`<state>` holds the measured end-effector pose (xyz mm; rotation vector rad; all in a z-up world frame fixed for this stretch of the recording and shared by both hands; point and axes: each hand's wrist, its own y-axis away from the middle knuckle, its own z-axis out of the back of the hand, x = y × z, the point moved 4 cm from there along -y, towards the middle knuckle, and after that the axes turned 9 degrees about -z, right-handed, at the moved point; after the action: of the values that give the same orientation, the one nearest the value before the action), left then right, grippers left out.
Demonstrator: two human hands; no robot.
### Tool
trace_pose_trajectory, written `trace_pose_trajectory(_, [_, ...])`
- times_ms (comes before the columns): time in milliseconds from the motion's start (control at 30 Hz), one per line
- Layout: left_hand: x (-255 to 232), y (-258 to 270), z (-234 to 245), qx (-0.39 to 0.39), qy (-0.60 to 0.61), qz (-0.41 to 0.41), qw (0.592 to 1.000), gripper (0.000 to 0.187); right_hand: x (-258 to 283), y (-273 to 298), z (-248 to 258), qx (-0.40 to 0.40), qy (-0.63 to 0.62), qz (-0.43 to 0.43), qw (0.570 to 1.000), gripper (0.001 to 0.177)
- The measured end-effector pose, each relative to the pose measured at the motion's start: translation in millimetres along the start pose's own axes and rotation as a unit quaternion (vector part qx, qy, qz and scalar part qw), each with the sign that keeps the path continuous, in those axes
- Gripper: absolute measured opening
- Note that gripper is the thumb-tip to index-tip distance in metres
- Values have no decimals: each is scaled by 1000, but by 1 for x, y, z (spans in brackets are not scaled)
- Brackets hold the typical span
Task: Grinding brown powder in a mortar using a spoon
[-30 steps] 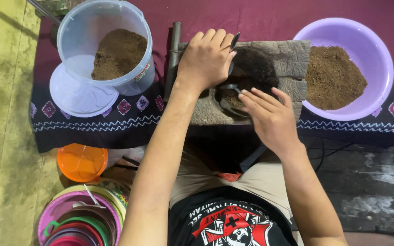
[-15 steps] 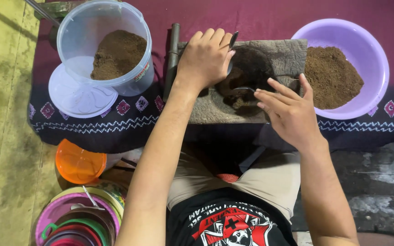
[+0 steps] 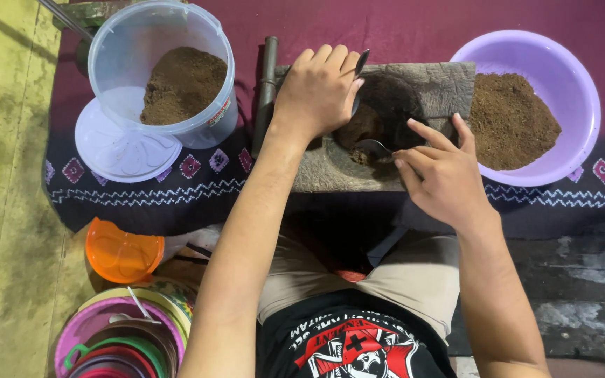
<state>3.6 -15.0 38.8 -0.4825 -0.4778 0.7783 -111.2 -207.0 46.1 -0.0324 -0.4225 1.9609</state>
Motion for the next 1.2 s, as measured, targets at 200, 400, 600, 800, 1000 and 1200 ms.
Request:
trace_pose_trajectory(200, [2,-1,-2,4,4,0,1000,17,2,-7,-16,43,-63,-11,997,8])
trace_pose_trajectory(400, [2,-1,-4,14,-9,-2,1000,19,3,-4,-22,38,-93,-21,995,6])
trace_pose_trajectory(600, [2,-1,-5,16,-2,-4,1000,20,-1,-3,-21,52,-156,-41,986,14])
trace_pose_trajectory(800, [1,-1,-3,14,-13,-5,1000,19,-8,-2,-3,43,-318,-74,944,10])
trace_pose_trajectory(1000, [2,-1,-3,13,3,-3,1000,19,-33,12,14,2,-443,-139,886,12])
trace_pose_trajectory(1200, [2,0,-3,21,2,-11,1000,19,-84,39,32,-117,-509,-222,823,10])
